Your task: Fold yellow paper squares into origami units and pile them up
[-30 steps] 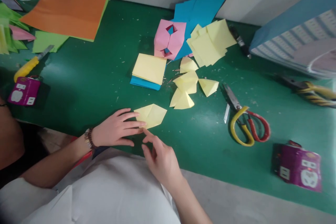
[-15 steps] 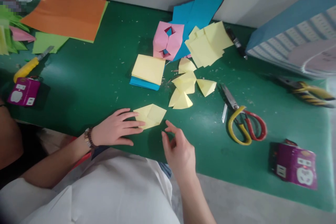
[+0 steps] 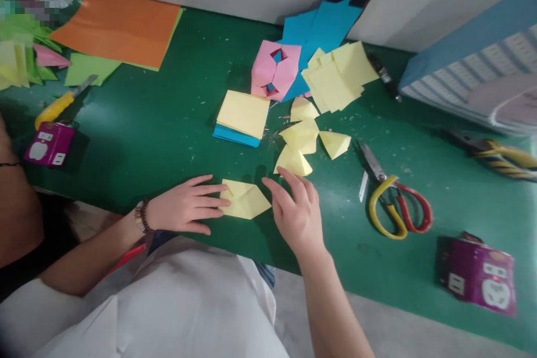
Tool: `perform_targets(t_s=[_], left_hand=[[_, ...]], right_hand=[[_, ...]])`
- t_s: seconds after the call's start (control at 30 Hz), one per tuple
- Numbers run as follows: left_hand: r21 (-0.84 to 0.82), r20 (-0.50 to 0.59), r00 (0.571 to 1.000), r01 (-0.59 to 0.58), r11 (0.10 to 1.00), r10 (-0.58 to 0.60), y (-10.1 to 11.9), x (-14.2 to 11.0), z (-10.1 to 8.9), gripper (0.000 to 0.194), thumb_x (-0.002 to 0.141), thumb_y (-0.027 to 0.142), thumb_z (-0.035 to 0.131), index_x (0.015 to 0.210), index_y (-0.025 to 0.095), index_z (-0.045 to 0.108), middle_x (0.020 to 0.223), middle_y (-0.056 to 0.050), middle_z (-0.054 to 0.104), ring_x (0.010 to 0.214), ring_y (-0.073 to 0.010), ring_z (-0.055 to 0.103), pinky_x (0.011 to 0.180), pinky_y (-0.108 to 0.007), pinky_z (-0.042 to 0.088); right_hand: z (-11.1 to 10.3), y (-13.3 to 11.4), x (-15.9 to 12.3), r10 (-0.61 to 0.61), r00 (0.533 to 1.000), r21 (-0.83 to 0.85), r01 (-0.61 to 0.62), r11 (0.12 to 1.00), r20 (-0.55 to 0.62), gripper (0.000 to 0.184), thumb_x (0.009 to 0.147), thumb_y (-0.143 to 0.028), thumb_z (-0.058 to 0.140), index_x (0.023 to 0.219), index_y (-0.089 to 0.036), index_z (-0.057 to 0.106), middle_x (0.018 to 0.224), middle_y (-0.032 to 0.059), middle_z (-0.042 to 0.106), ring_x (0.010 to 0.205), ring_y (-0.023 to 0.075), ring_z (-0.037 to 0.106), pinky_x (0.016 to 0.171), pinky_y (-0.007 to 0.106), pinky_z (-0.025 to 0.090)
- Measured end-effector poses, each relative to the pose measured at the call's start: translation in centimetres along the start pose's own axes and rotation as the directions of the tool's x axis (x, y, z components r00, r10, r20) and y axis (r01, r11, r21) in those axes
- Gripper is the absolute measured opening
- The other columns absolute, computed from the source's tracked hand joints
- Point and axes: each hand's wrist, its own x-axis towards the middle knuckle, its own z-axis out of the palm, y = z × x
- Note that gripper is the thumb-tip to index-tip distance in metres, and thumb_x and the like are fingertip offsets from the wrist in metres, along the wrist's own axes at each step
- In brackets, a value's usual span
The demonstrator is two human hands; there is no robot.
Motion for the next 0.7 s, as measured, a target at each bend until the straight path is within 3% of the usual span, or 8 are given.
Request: perform_targets(t_s=[0.13,0.3,0.53,0.7], left_hand=[[-0.006,-0.007,1.000,0.000,1.000,0.000,-0.3,0.0,-0.3,0.031,0.094,0.046,0.052,0.109,0.024,0.068,0.133,0.001,0.061,0.138,-0.0240,0.039,0.119,-0.050,0.019],[0.059,0.025,1.000,0.006,0.998,-0.007,-0.5,-0.2,-1.0,0.030,0.093,0.045,0.055,0.113,0.027,0.067,0.141,0.001,0.053,0.141,-0.0267,0.035,0.117,-0.053,0.023],[0.155,-0.123,0.984,0.148,0.977,-0.130,1.3,-0.2,-0.7,0.033,0.095,0.037,0.051,0.119,0.017,0.062,0.135,-0.003,0.059,0.132,-0.0242,0.046,0.118,-0.047,0.025],[0.111,-0.050,0.978,0.207,0.972,-0.202,3.3,0.1,0.5,0.044,0.096,0.043,0.048,0.126,0.013,0.057,0.135,-0.006,0.059,0.135,-0.0236,0.042,0.119,-0.046,0.022]], right_hand=[[-0.2,1.0,-0.1,-0.133,0.990,0.081,0.128,0.988,0.056,0.034,0.084,-0.005,0.056,0.109,-0.025,0.066,0.127,0.0121,0.059,0.114,0.0279,0.056,0.088,0.045,0.053],[-0.6,1.0,-0.7,-0.198,0.979,0.186,0.187,0.965,0.043,0.026,0.083,-0.004,0.058,0.098,-0.023,0.068,0.125,0.0119,0.059,0.115,0.0273,0.056,0.086,0.044,0.054],[-0.6,-0.4,-1.5,-0.165,0.985,0.148,0.170,0.974,-0.047,0.025,0.078,-0.004,0.066,0.097,-0.020,0.067,0.115,0.0124,0.064,0.110,0.0270,0.059,0.086,0.042,0.053],[-0.1,-2.1,-2.7,-0.143,0.989,0.155,0.145,0.977,-0.022,0.021,0.081,-0.008,0.067,0.096,-0.023,0.070,0.103,0.0058,0.071,0.106,0.0237,0.061,0.087,0.039,0.050]])
